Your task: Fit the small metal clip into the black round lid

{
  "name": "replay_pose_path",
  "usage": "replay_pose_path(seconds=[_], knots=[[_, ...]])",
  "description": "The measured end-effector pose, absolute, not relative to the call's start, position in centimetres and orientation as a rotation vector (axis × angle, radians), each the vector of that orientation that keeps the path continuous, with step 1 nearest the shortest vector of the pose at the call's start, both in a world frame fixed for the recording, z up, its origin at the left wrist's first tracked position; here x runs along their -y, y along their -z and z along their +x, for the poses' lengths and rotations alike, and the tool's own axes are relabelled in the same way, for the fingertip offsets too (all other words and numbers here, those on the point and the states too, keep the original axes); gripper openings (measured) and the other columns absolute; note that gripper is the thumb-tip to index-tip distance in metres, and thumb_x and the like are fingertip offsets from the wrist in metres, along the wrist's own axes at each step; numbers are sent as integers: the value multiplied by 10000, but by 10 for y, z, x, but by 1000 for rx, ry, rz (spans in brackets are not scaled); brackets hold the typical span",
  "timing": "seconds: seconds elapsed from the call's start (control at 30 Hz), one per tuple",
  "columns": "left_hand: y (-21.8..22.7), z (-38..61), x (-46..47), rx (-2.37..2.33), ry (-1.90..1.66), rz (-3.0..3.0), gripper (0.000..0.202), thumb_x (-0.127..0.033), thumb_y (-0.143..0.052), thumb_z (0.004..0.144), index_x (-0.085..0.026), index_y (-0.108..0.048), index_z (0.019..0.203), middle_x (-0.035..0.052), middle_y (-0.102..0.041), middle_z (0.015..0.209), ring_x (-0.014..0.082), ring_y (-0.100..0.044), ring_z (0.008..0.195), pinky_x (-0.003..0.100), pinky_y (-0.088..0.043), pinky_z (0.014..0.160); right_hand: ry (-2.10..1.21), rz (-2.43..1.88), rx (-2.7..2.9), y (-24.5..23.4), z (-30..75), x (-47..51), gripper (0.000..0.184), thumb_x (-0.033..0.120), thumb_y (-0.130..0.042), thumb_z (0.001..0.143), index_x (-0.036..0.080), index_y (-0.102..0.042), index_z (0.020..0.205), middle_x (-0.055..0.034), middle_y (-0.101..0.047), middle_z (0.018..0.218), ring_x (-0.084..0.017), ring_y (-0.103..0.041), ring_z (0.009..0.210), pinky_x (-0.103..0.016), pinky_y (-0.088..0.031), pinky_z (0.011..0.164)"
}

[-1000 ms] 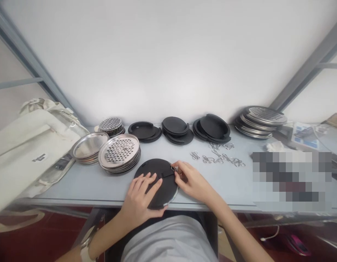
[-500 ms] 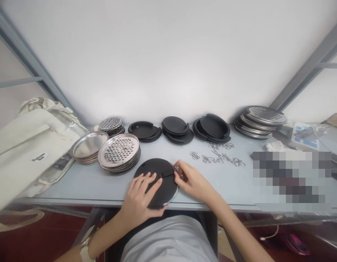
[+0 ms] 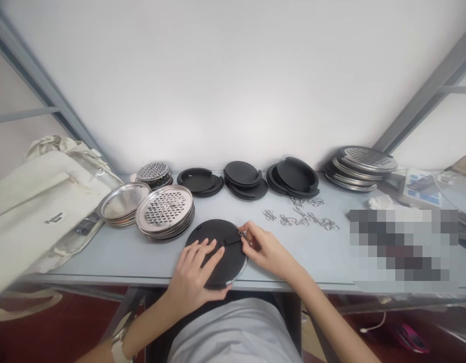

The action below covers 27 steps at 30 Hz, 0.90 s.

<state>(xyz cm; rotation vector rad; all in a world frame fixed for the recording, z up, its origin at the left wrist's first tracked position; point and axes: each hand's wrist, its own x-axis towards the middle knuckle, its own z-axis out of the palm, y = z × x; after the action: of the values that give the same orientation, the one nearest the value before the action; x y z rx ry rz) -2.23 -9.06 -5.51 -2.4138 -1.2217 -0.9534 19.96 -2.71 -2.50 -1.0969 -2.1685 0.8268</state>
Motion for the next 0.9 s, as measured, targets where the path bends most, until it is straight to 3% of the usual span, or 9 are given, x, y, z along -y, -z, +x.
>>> replay_pose_path(seconds=[0.43, 0.73, 0.9], knots=[[56, -22, 91, 1221, 957, -2410, 576, -475, -633, 787, -152, -586, 1261, 137, -616, 1199, 291, -550, 1136, 458, -393, 1008, -815, -1116, 2191, 25, 199, 27, 110, 261, -439, 942, 222, -464, 1042, 50, -438, 685, -139, -467, 612, -264, -416, 620], [55, -22, 91, 1224, 951, -2412, 566, -478, -621, 794, -156, -586, 1259, 136, -619, 1193, 295, -554, 1132, 460, -390, 1011, -631, -1042, 2179, 23, 199, 26, 51, 191, -489, 902, 223, -506, 939, -20, -528, 826, -184, -531, 790, -327, -456, 741], [54, -21, 91, 1222, 954, -2411, 566, -476, -631, 788, -153, -591, 1252, 131, -622, 1186, 288, -555, 1130, 454, -392, 1011, -673, -1028, 2167, 22, 199, 26, 38, 191, -484, 909, 222, -500, 894, -14, -531, 820, -179, -549, 806, -328, -464, 776]])
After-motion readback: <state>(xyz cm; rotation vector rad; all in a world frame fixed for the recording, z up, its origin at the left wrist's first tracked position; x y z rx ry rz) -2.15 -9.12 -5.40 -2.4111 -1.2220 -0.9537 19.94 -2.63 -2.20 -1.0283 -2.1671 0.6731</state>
